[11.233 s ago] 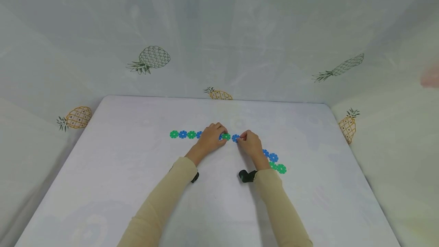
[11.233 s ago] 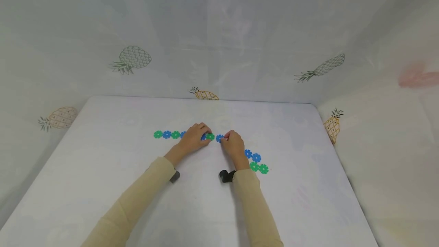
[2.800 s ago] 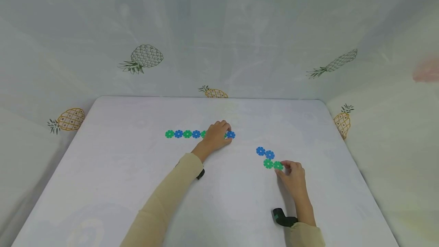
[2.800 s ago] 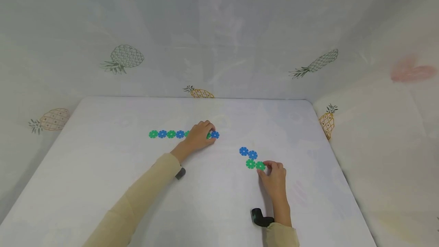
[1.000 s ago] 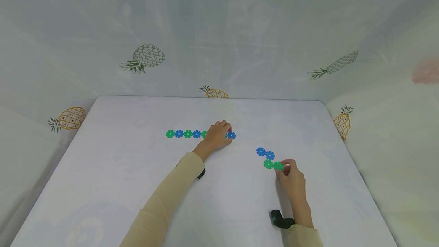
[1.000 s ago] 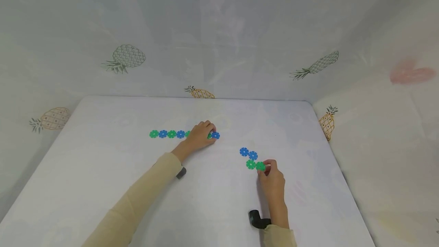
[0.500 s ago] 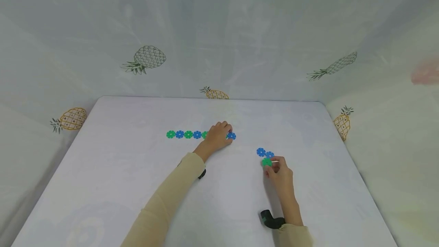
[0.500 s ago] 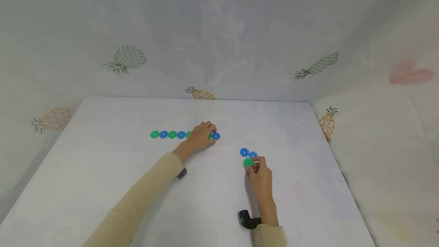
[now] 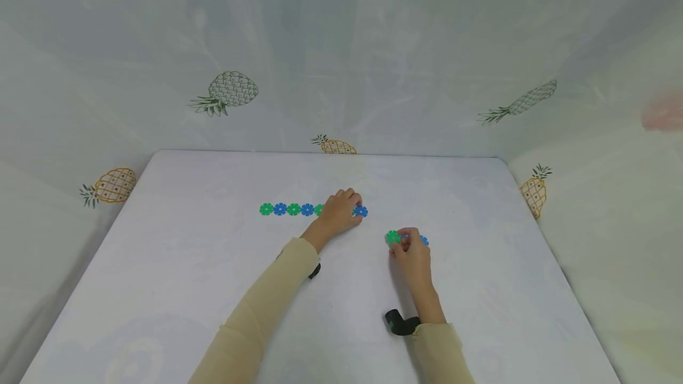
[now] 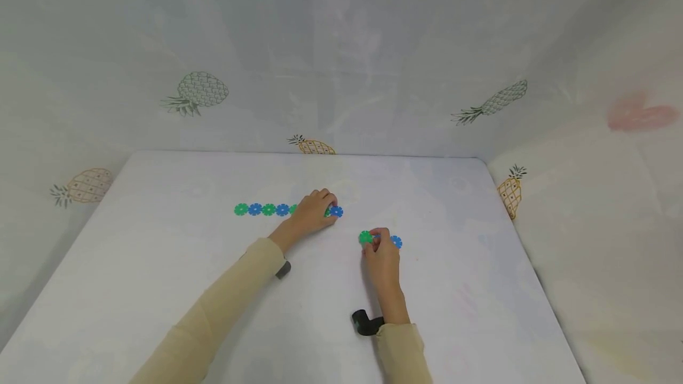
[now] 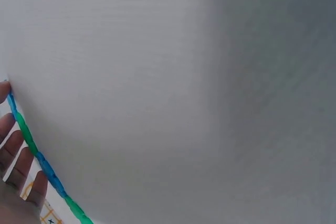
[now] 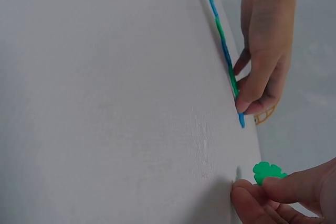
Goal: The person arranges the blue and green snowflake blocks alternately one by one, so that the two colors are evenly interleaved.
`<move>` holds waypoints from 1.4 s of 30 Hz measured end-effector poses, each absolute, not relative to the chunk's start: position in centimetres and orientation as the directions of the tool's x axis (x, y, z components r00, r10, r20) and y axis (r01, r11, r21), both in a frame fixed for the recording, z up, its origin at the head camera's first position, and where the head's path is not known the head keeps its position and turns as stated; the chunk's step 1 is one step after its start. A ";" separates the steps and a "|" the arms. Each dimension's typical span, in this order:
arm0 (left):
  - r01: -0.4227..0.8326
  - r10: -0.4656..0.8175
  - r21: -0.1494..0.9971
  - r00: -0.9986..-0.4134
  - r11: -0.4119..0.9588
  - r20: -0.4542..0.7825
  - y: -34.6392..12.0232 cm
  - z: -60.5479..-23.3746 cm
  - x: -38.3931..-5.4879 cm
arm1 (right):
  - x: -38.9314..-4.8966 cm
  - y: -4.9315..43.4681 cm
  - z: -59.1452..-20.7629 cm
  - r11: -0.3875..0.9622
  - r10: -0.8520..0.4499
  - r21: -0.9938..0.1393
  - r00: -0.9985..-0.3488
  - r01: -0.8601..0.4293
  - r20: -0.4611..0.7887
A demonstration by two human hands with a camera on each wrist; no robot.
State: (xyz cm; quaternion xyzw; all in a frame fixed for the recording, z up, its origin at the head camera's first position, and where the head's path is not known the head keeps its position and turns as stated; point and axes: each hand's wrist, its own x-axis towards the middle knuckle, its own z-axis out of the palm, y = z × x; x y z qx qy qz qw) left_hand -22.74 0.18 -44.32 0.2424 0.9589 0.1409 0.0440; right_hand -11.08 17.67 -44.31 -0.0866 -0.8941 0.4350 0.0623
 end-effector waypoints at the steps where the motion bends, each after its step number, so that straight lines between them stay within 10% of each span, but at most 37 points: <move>1: 0.454 0.478 0.290 -0.878 0.843 -0.015 0.2 -44.3 -22.7 | -11.3 17.5 -44.3 0.618 0.209 -0.781 -0.977 0.094 0.048; 42: 0.455 0.478 0.276 -0.878 0.847 -0.019 0.1 -44.5 -22.8 | -19.1 15.9 -44.4 0.719 0.076 -0.680 -0.989 0.140 -0.124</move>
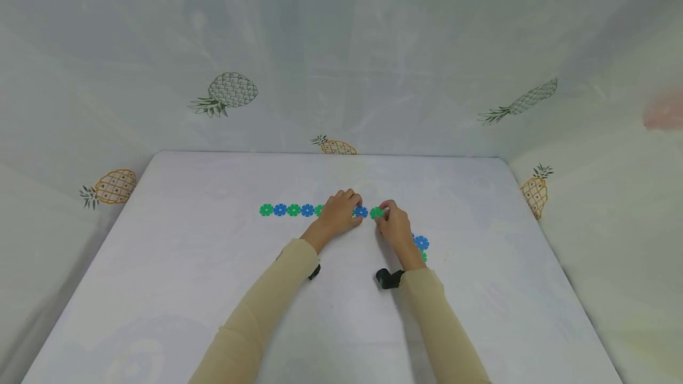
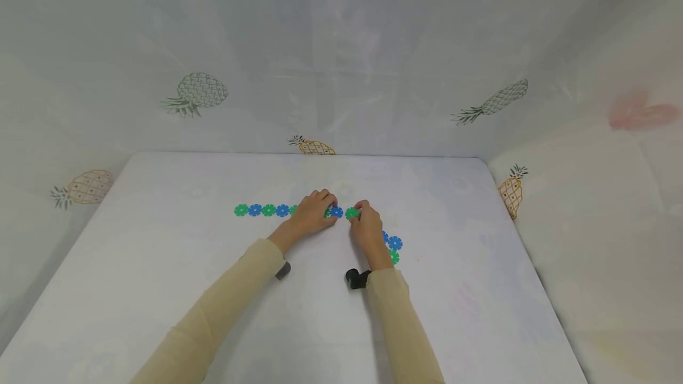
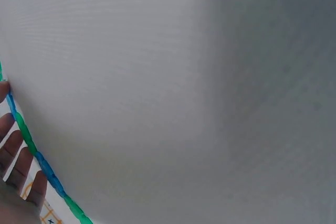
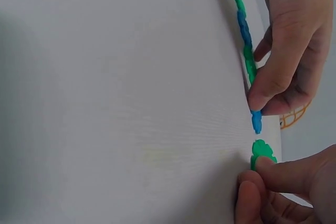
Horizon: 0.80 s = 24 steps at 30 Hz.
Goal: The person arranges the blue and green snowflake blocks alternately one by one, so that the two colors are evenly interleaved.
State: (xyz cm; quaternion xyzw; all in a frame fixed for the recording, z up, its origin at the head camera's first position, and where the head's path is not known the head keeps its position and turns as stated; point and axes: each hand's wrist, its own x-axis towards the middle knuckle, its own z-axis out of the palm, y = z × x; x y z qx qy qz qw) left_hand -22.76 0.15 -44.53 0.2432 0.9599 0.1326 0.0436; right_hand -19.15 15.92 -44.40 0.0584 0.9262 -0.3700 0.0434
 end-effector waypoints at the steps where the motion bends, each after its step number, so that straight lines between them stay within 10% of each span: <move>1: 0.453 0.477 0.277 -0.878 0.848 -0.024 0.2 -44.5 -22.8 | -19.2 16.0 -44.3 0.722 0.067 -0.678 -0.989 0.139 -0.131; 24: 0.448 0.470 0.266 -0.882 0.854 -0.022 0.2 -44.5 -22.7 | -20.2 16.1 -43.8 0.763 -0.005 -0.625 -0.966 0.164 -0.259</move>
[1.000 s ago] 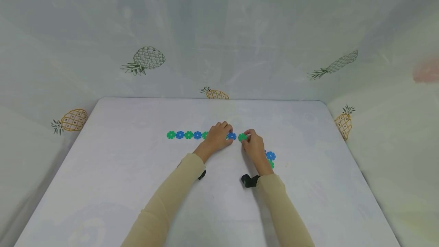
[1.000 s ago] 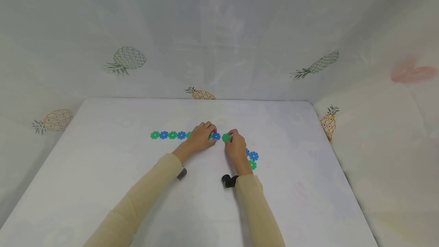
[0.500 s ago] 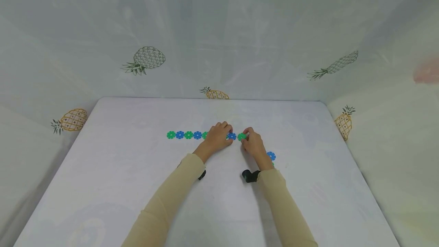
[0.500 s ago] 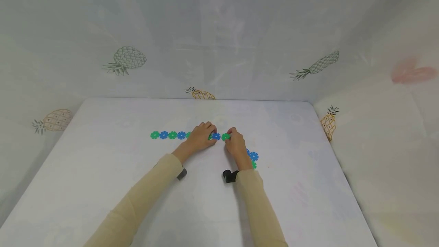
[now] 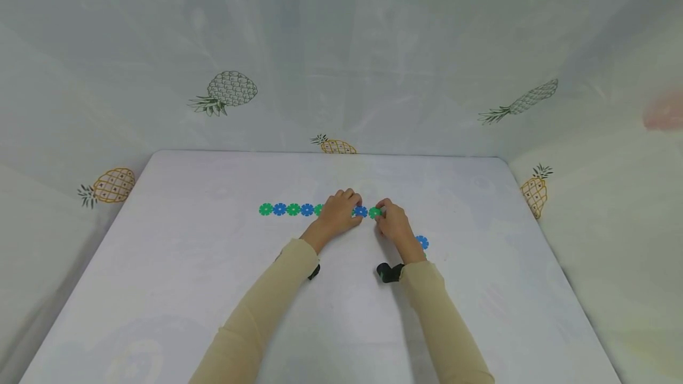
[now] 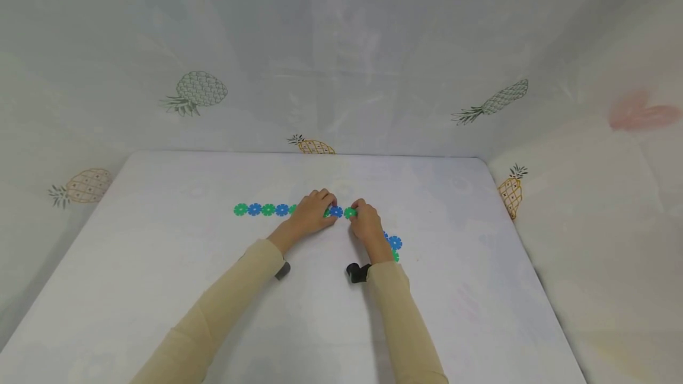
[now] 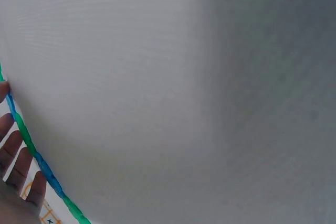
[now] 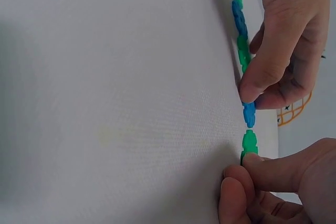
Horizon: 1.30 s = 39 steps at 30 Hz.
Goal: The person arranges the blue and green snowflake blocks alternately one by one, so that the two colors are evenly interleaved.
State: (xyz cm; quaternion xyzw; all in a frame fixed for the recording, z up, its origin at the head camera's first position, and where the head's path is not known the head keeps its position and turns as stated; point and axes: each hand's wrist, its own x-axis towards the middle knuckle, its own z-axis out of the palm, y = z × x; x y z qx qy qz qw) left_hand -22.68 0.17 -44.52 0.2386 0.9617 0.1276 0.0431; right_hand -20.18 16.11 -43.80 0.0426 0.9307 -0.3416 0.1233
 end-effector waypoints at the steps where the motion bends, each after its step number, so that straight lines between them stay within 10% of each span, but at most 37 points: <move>1: 0.449 0.471 0.267 -0.882 0.853 -0.022 0.2 -44.5 -22.7 | -20.2 16.1 -43.8 0.764 -0.007 -0.625 -0.966 0.160 -0.257; 39: 0.442 0.469 0.297 -0.883 0.846 -0.021 0.2 -44.5 -22.9 | -20.0 16.4 -43.9 0.774 -0.023 -0.617 -0.968 0.140 -0.249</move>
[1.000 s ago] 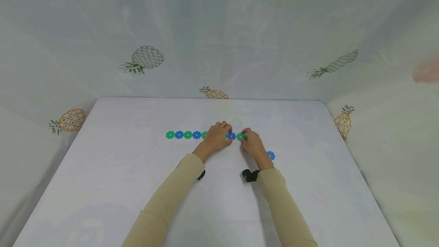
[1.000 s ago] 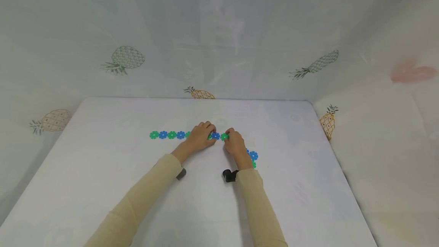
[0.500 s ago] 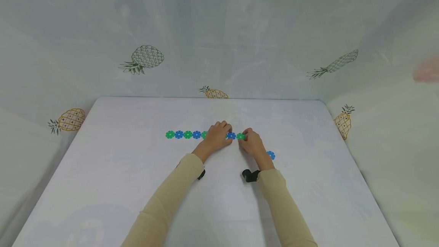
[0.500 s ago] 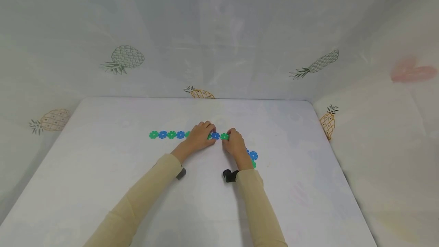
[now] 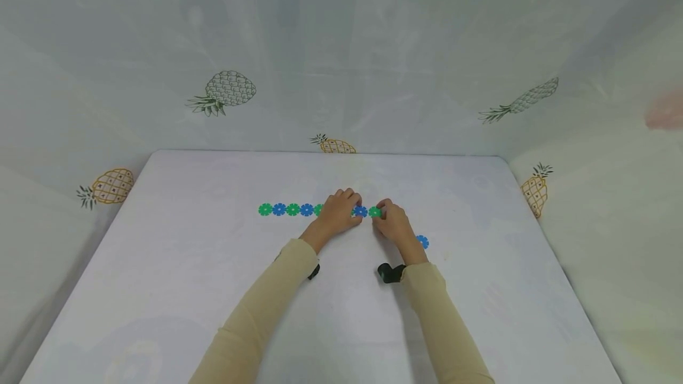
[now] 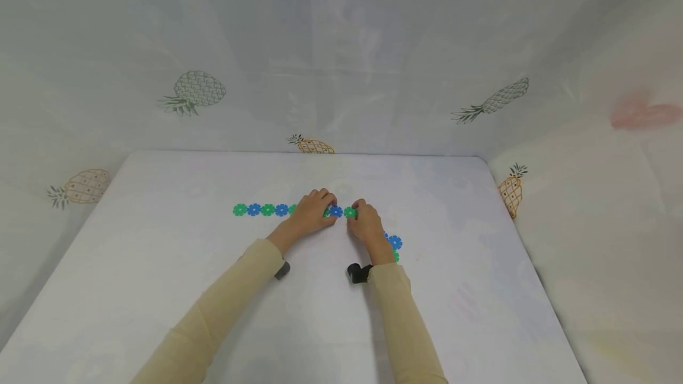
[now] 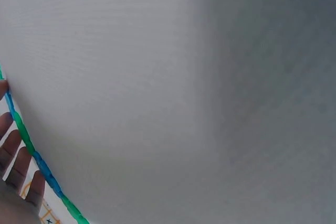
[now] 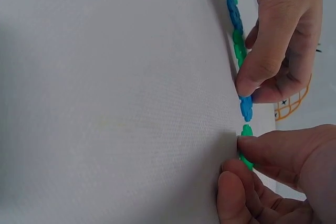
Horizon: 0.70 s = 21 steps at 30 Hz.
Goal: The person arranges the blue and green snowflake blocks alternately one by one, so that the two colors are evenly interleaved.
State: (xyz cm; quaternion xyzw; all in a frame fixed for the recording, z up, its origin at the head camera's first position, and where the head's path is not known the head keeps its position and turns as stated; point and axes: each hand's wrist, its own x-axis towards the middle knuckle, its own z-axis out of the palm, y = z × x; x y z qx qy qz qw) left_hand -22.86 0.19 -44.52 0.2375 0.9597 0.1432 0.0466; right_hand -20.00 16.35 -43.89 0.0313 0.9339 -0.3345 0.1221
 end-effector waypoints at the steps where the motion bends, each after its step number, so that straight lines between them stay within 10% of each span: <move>1: 0.442 0.469 0.298 -0.883 0.846 -0.021 0.2 -44.5 -22.9 | -20.0 16.4 -43.9 0.775 -0.026 -0.617 -0.968 0.137 -0.248; 21: 0.444 0.469 0.299 -0.883 0.845 -0.014 0.1 -44.5 -22.8 | -20.0 16.4 -43.8 0.772 -0.045 -0.624 -0.970 0.118 -0.240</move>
